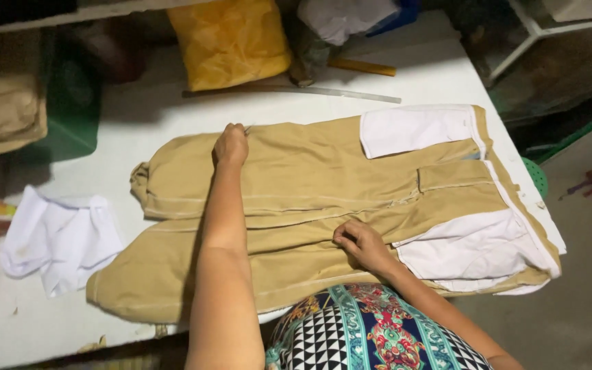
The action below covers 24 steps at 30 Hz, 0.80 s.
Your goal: Inspecting and preparing a pair of trousers by turning them inside out and smoothing the fabric on a work table.
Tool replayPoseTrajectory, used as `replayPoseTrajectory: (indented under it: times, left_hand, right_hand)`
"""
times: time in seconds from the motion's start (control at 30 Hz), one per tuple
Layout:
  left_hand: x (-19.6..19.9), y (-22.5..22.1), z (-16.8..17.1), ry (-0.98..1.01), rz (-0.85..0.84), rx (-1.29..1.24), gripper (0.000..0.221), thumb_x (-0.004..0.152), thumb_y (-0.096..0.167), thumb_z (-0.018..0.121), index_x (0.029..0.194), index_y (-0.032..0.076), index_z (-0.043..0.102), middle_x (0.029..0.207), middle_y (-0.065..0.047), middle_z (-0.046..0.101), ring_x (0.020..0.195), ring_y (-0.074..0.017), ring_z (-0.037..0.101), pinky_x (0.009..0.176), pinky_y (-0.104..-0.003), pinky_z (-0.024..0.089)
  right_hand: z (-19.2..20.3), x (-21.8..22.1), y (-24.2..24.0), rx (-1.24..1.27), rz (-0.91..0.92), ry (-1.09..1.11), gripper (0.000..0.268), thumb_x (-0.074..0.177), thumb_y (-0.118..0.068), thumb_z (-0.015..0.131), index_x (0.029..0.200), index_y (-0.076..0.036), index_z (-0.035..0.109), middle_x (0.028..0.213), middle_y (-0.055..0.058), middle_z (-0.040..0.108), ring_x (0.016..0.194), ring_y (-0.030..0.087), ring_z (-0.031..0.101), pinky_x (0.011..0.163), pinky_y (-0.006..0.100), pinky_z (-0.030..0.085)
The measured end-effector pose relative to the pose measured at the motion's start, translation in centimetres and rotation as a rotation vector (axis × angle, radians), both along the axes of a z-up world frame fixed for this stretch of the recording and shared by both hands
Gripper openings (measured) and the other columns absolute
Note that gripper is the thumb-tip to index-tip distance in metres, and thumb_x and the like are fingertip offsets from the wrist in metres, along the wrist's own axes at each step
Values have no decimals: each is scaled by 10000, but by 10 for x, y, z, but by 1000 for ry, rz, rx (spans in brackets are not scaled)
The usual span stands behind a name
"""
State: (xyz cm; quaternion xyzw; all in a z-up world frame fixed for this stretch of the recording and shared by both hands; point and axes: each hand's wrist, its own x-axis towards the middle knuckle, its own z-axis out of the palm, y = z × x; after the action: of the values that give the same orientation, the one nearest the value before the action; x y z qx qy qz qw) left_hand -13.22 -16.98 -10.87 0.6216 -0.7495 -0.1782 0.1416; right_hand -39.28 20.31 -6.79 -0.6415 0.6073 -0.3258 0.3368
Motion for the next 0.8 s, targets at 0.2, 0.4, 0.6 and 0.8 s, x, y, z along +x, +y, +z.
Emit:
replayPoseTrajectory:
  times: [0.2,0.4,0.6,0.8]
  left_hand:
    - [52,41,39,148,76,158,244,989,289,567,1141,175,720,1109,-107,722,1103,-383,692,920,-539,561]
    - [52,78,46,156,50,113,216,963,250,599,1065,126,743,1018,-144,747,1008,-383,728,854,-530,587]
    - [30,87,13,-21,-101,-99,207,958,100,590,1067,-10,727,999,-210,670,951,-413,728,813,-557,600]
    - [12,96,23,-50,-115,-119,226,1000,64,466,1040,-19,672,1007,-190,625,971,-435,715,837,-583,584]
  right_hand:
    - [-26,-7,-3,27,-15,-63,75,933,-197,744,971,-133,738,886,95,721,934,313,724,882,425,551]
    - [-27,-11,-6,36,-15,-74,95,939,-209,746,998,-134,746,909,88,723,951,295,724,900,413,546]
    - [-20,-8,-1,5,-29,-90,93,933,-199,750,984,-121,751,880,102,719,935,312,724,885,428,549]
    - [-28,-10,0,7,-108,-313,75,944,-164,740,981,-99,739,896,73,727,911,216,690,864,383,542]
